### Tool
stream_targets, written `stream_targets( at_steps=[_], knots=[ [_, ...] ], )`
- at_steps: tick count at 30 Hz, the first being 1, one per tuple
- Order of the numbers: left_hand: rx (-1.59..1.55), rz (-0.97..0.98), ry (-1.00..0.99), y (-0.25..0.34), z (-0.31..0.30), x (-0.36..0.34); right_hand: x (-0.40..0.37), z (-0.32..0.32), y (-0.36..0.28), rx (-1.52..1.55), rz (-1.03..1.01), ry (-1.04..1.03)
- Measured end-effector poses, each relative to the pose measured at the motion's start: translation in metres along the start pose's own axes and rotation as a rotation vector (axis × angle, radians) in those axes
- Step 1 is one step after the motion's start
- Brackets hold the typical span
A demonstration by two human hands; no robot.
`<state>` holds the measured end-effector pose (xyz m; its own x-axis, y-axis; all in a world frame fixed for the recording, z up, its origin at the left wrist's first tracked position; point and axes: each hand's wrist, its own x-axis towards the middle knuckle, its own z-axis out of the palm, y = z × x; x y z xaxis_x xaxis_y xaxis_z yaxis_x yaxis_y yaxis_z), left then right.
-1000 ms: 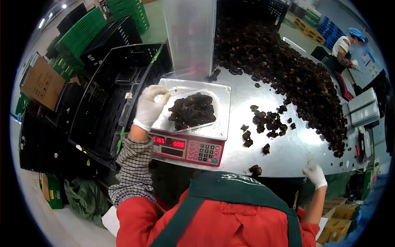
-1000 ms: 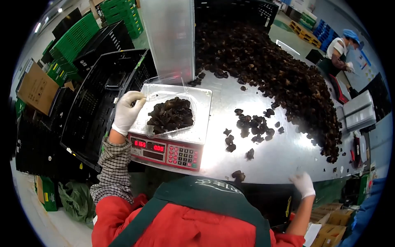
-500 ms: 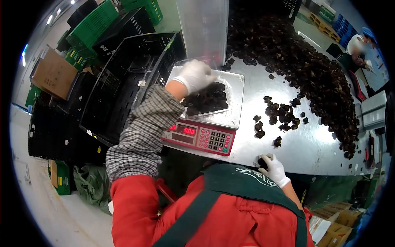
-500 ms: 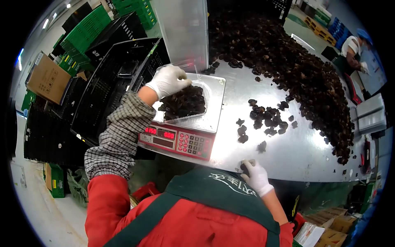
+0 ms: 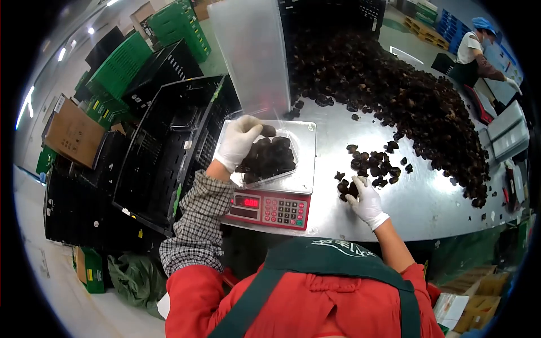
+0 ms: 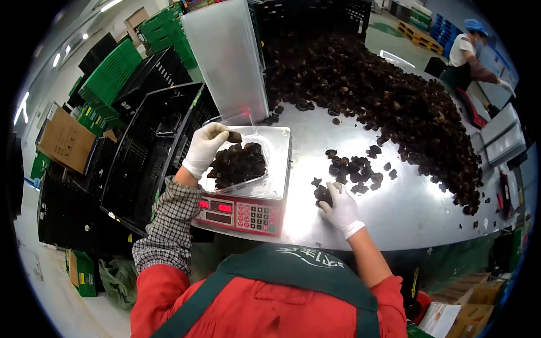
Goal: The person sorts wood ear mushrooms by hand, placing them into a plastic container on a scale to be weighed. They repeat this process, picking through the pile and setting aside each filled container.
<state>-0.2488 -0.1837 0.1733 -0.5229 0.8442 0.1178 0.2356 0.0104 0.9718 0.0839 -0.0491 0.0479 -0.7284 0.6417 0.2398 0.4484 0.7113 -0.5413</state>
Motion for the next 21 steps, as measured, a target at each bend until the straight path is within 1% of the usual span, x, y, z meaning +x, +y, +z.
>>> stream_targets(
  at_steps=[1,2,3,4,6,8,9,10,12,14,16,17,18,20,21],
  knots=[
    [-0.103,-0.006,-0.029,0.007,0.004,-0.007,0.004,-0.001,-0.002,0.025,-0.015,0.021],
    [-0.208,-0.013,-0.061,0.01,0.007,-0.014,0.011,-0.007,-0.016,0.189,0.006,-0.03],
    [-0.176,0.035,-0.037,0.004,0.011,-0.017,0.021,-0.013,-0.035,0.351,0.033,-0.081],
    [-0.356,-0.049,-0.085,0.018,0.033,-0.035,0.024,-0.025,-0.053,0.502,0.079,-0.127],
    [-0.478,-0.121,-0.151,0.035,0.07,-0.058,0.029,-0.047,-0.096,0.775,-0.056,-0.083],
    [-0.313,0.022,-0.174,0.008,0.11,-0.069,0.024,-0.046,-0.103,1.023,0.019,-0.132],
    [-0.378,-0.029,-0.22,0.005,0.126,-0.078,0.018,-0.042,-0.098,1.129,0.075,-0.113],
    [-0.486,-0.032,-0.282,-0.009,0.141,-0.081,0.01,-0.051,-0.09,1.084,0.195,-0.116],
    [-0.437,-0.099,-0.204,-0.009,0.159,-0.086,-0.014,-0.076,-0.059,0.85,0.376,-0.085],
    [-0.458,-0.107,-0.105,-0.028,0.163,-0.087,-0.062,-0.113,-0.013,0.611,0.527,-0.111],
    [-0.289,-0.177,-0.171,-0.039,0.159,-0.088,-0.12,-0.144,0.032,0.445,0.864,-0.244],
    [-0.143,-0.185,-0.237,-0.041,0.162,-0.089,-0.171,-0.146,0.068,0.036,0.709,-0.266],
    [0.044,-0.133,-0.314,-0.047,0.168,-0.088,-0.208,-0.144,0.092,-0.365,0.536,-0.285],
    [0.408,0.148,-0.345,-0.06,0.191,-0.086,-0.218,-0.145,0.09,-0.193,0.603,-0.137],
    [0.501,0.137,-0.421,-0.069,0.204,-0.083,-0.222,-0.144,0.086,-0.108,0.633,-0.057]
  ],
)
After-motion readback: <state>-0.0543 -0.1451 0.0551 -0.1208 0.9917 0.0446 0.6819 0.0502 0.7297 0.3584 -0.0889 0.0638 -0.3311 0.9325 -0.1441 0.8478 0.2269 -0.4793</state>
